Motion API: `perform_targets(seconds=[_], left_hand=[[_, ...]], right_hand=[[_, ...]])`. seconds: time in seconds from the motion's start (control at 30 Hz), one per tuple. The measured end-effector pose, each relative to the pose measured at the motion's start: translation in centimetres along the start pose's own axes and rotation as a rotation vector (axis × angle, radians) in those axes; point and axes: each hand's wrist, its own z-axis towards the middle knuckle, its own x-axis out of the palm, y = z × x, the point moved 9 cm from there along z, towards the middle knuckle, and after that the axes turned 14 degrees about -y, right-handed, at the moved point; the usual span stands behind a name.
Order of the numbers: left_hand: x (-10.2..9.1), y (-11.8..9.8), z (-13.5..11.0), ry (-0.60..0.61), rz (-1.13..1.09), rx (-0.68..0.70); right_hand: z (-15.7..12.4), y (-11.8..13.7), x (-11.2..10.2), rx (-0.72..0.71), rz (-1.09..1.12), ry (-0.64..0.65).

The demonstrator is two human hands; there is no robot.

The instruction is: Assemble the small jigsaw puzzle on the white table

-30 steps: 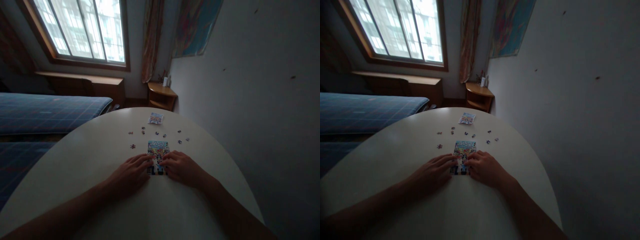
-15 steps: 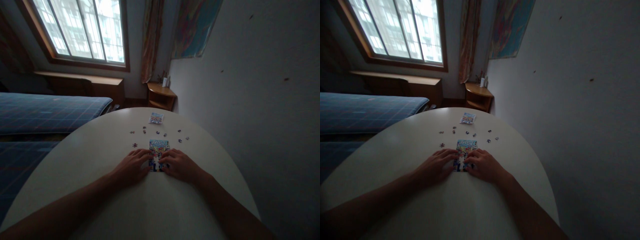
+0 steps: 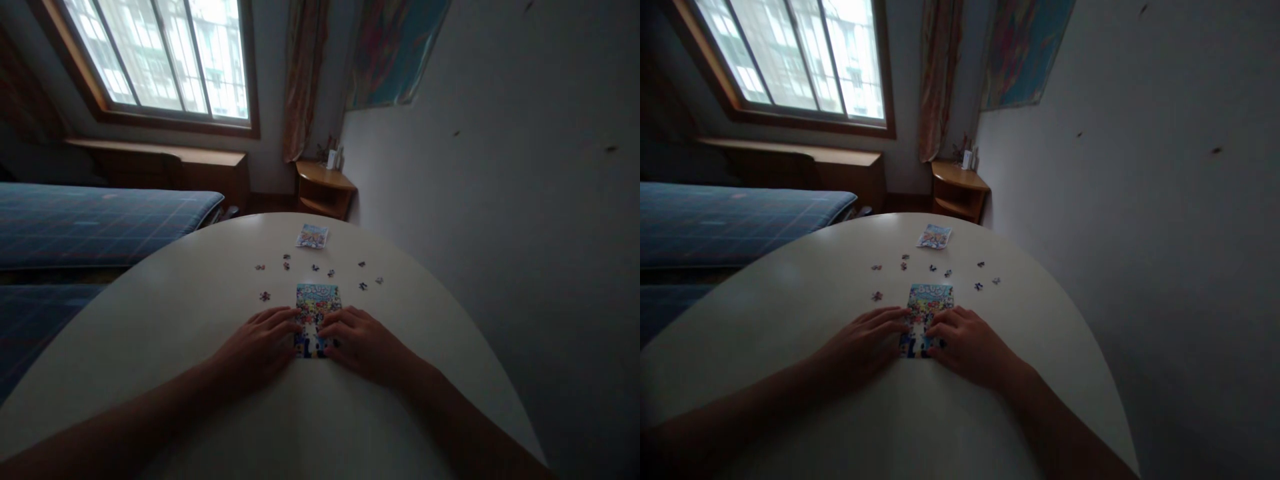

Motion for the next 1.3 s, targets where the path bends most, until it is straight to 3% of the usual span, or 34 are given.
perform_targets(seconds=[0.53,0.7,0.87,1.03,1.3], left_hand=[[0.2,0.1,-0.2,0.047,-0.01,-0.021],[0.3,0.4,0.1,0.014,-0.003,-0.031],[0.2,-0.6,1.3,0.046,0.088,-0.048],[0.5,-1.8,2.5,0.131,0.212,-0.044],[0.6,-1.2,2.3,0.016,0.183,-0.015]], right_hand=[[0.4,-0.1,-0.2,0.05,0.075,0.03],[2.0,-0.4,-0.1,0.098,0.059,0.088],[3.6,-0.3,0.4,0.083,-0.011,0.156],[3.2,-0.3,0.5,0.026,-0.087,0.049],[1.6,-0.2,0.4,-0.111,-0.061,-0.077]])
